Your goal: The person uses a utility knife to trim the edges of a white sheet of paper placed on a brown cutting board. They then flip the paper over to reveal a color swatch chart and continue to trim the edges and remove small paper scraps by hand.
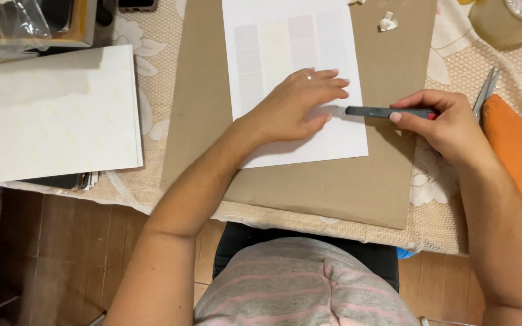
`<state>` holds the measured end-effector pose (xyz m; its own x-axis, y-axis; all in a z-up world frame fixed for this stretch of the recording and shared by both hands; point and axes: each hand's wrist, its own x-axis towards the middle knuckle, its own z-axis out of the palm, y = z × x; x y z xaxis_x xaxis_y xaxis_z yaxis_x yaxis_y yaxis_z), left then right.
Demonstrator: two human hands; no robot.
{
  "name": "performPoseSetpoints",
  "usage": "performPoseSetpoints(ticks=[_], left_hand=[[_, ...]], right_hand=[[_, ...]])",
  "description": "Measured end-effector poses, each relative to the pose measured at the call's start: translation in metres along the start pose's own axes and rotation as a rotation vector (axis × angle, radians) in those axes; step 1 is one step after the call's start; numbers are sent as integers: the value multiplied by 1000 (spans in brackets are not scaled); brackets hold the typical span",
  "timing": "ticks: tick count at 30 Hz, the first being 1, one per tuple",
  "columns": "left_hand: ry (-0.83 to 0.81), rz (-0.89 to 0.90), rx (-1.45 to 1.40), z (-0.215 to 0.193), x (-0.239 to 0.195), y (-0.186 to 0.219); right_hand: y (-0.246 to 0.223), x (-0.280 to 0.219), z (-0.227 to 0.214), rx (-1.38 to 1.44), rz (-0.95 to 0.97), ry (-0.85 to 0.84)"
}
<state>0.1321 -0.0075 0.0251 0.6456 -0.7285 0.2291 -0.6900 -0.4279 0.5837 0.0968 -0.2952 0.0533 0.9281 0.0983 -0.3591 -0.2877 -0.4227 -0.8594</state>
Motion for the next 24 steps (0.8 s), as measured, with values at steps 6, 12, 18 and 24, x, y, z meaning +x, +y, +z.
performPoseSetpoints(ticks=[6,12,18,24], left_hand=[[-167,32,-76,0,-1,-14],[-270,22,46,-8,-2,-17],[-259,57,-65,-5,-3,-13],[-268,43,-81,-7,-3,-11]], right_hand=[[18,2,-16,-158,-152,-149],[30,7,-13,-167,-237,-221],[29,7,-13,-208,-245,-214],[28,5,-13,-240,-248,-222]])
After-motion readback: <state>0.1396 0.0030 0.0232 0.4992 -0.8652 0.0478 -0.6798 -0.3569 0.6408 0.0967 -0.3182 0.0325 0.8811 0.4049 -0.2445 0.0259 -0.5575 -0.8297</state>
